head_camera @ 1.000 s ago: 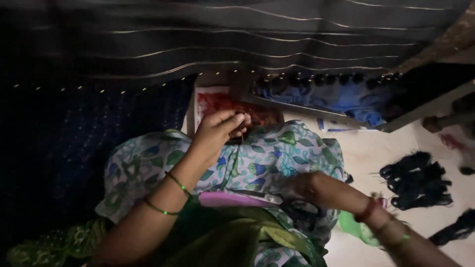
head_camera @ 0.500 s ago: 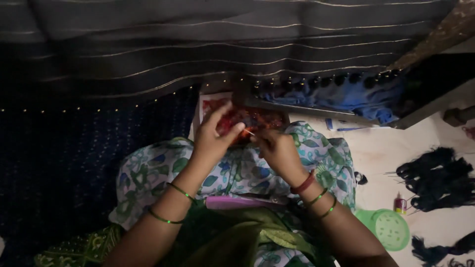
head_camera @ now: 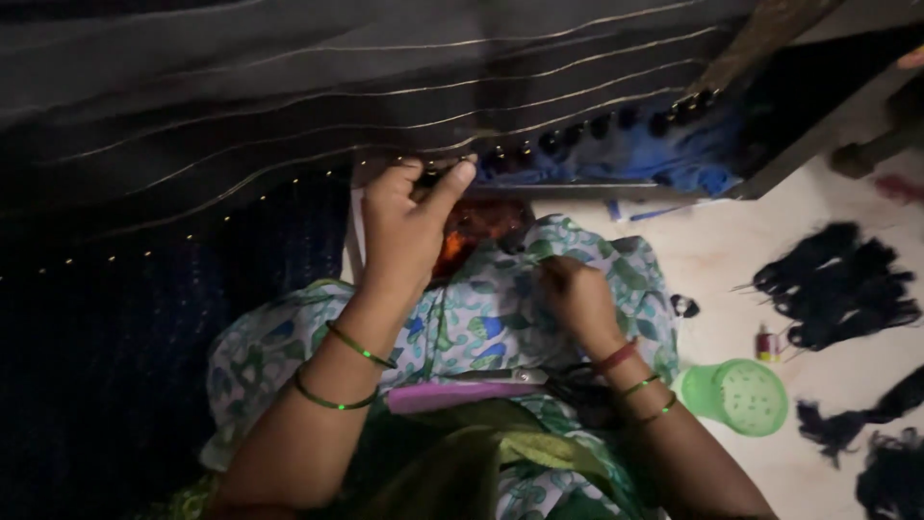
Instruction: The recorder is tying and trimming decorative thread tassels onto the edge of a sari fabric.
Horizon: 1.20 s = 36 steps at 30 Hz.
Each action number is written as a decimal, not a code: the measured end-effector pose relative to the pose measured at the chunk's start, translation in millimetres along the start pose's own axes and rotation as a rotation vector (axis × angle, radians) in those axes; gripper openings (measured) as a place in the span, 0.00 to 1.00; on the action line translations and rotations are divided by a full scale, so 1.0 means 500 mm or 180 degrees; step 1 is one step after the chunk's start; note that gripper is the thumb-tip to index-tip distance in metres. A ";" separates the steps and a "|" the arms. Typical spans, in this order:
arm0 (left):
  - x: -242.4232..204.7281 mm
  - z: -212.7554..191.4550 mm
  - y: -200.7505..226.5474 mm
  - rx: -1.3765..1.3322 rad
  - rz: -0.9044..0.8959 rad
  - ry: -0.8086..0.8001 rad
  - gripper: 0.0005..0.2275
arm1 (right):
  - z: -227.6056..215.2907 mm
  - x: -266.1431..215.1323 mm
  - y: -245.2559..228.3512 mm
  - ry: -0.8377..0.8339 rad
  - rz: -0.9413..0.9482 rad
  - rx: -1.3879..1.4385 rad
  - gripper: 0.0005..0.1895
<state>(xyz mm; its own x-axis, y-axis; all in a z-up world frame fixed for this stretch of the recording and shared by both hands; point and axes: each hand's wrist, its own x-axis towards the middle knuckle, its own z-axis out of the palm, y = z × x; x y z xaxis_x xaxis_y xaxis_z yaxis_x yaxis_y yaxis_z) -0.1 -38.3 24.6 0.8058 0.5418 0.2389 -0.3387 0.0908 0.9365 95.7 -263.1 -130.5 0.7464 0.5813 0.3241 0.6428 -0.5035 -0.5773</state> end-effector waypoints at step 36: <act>-0.176 -0.065 -0.161 0.2821 0.0517 -0.2008 0.22 | -0.127 -0.110 -0.117 -0.0684 0.0021 -0.0076 0.08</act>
<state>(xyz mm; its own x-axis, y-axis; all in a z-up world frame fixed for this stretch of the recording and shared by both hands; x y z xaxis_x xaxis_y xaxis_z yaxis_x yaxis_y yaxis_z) -59.5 -66.2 -80.3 0.9721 -0.0545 0.2280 -0.1979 -0.7118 0.6739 27.9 -306.4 -66.9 0.6983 0.6996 0.1515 0.6437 -0.5213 -0.5602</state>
